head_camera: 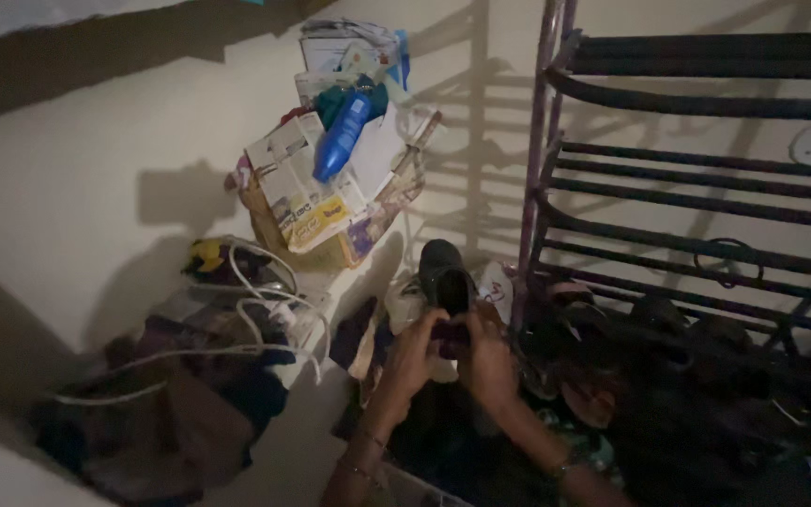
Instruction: The person repeatedly picks up pairs of shoes from a multi-tier shoe rack, places them on a nearby surface, and then returns them to the rack. The person also wipes one shoe with a green cloth before placing it back on the rack.
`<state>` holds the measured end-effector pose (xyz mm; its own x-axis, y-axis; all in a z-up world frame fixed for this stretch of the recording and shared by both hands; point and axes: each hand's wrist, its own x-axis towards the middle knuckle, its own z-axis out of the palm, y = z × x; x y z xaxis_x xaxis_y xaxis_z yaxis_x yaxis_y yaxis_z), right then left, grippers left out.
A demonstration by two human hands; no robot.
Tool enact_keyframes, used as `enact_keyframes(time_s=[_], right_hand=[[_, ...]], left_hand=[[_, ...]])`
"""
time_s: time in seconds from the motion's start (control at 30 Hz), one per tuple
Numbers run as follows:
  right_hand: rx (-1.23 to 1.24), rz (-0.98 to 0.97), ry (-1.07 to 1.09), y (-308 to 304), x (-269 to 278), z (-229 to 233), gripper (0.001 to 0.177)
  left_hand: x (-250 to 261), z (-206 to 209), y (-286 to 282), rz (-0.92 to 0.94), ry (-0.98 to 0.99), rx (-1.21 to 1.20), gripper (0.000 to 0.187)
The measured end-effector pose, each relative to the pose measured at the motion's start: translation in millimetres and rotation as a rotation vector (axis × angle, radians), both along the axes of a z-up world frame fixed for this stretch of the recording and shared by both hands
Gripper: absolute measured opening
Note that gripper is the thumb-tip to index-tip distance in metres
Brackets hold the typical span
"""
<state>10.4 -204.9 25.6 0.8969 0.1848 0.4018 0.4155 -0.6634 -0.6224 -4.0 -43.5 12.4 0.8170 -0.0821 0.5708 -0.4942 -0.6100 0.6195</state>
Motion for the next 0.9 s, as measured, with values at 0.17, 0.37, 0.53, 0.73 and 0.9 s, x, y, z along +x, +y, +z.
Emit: enact_keyframes(time_s=[0.17, 0.37, 0.53, 0.73, 0.9], right_hand=[[0.016, 0.047, -0.434, 19, 21, -19, 0.045], [0.174, 0.21, -0.244, 46, 48, -50, 0.042], [0.18, 0.261, -0.231, 63, 69, -75, 0.043], [0.173, 0.283, -0.257, 59, 61, -71, 0.041], [0.148, 0.161, -0.229, 58, 44, -34, 0.041]], left_hand=[[3, 3, 16, 0.052, 0.039, 0.042, 0.053], [4, 3, 37, 0.145, -0.025, 0.11, 0.054], [4, -3, 52, 0.161, -0.048, 0.107, 0.055], [9, -18, 59, 0.173, 0.05, 0.101, 0.052], [15, -13, 53, 0.14, -0.022, 0.044, 0.053]])
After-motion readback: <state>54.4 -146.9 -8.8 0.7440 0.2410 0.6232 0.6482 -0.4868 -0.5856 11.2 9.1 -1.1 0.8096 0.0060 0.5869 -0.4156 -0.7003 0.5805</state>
